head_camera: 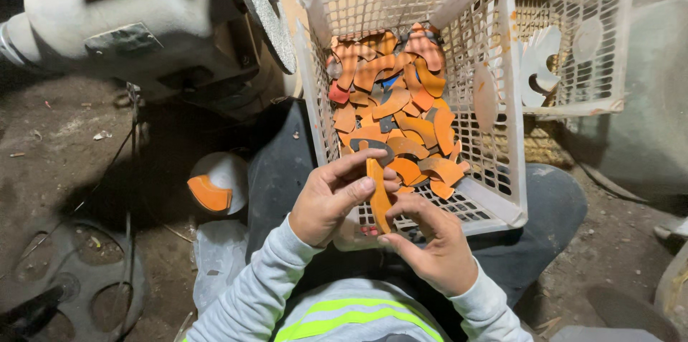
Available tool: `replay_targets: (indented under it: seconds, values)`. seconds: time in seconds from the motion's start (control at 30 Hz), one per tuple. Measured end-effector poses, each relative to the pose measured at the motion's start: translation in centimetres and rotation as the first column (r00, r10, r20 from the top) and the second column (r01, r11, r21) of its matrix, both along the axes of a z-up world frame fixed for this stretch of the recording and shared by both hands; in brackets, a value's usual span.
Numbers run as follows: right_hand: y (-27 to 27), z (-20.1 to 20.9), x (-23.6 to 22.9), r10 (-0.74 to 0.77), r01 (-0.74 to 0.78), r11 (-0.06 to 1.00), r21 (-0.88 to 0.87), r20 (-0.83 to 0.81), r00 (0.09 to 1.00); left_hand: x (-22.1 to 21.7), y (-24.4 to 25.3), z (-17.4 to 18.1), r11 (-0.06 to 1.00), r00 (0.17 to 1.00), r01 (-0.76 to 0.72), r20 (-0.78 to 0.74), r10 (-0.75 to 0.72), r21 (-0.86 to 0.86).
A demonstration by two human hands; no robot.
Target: The person sits on the floor and repeatedly picks orange rubber pieces from a white plastic crate, inspects them by hand, and places them into a small white bucket. The person handles the pieces one at a time, turning them over to check edges and surfaces before moving them.
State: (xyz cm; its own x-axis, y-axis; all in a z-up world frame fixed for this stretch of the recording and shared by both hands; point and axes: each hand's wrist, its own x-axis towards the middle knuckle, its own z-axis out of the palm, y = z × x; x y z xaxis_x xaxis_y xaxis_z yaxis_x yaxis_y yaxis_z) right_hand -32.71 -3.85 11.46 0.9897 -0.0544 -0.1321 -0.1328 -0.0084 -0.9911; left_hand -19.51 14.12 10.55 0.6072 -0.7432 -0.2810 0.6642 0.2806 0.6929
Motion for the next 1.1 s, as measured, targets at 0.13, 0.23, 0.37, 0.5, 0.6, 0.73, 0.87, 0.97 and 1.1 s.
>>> replay_targets:
  seconds: [0.13, 0.23, 0.37, 0.5, 0.6, 0.73, 0.87, 0.97, 1.1]
  values:
    - [-0.6, 1.3, -0.2, 0.017, -0.018, 0.998, 0.052, 0.024, 1.0, 0.3, 0.0, -0.8, 0.987, 0.95, -0.095, -0.308, 0.05, -0.133]
    - [-1.5, 1.8, -0.2, 0.006, -0.005, 0.993, 0.118, -0.006, 1.0, 0.6, -0.3, -1.1, 0.974, 0.924, -0.116, -0.381, 0.033, -0.197]
    - [-1.5, 1.9, -0.4, -0.038, 0.044, 0.981, 0.189, -0.035, 0.999, 0.2, -0.6, -1.3, 0.963, 0.906, -0.108, -0.423, -0.006, -0.245]
    - [-0.9, 2.2, 0.0, -0.043, 0.04, 0.992, 0.116, 0.021, 0.999, -0.4, -0.8, -1.0, 0.974, 0.91, -0.076, -0.413, -0.019, -0.214]
    - [-0.7, 2.9, 0.5, 0.017, -0.001, 0.988, -0.156, 0.104, 0.994, -0.7, -0.9, -0.6, 0.985, 0.939, -0.068, -0.345, 0.009, -0.158]
    - [0.1, 3.5, 1.7, -0.038, 0.074, 0.912, -0.403, 0.099, 0.994, -0.9, -0.9, -0.2, 0.995, 0.985, -0.09, -0.142, 0.093, 0.031]
    - [0.4, 3.7, 2.8, -0.072, 0.121, 0.892, -0.437, 0.126, 0.989, -0.4, -1.5, -0.1, 0.994, 0.995, -0.088, -0.052, 0.091, 0.058]
    - [-0.3, 3.4, 2.7, -0.056, 0.086, 0.891, -0.446, 0.08, 0.995, -0.2, -1.8, -0.3, 0.992, 0.996, -0.085, -0.001, 0.086, 0.093]
    - [-4.4, 0.6, 4.7, 0.085, -0.009, 0.845, -0.535, 0.118, 0.989, 0.4, -2.1, -1.1, 0.974, 0.99, -0.112, 0.104, 0.093, 0.195]
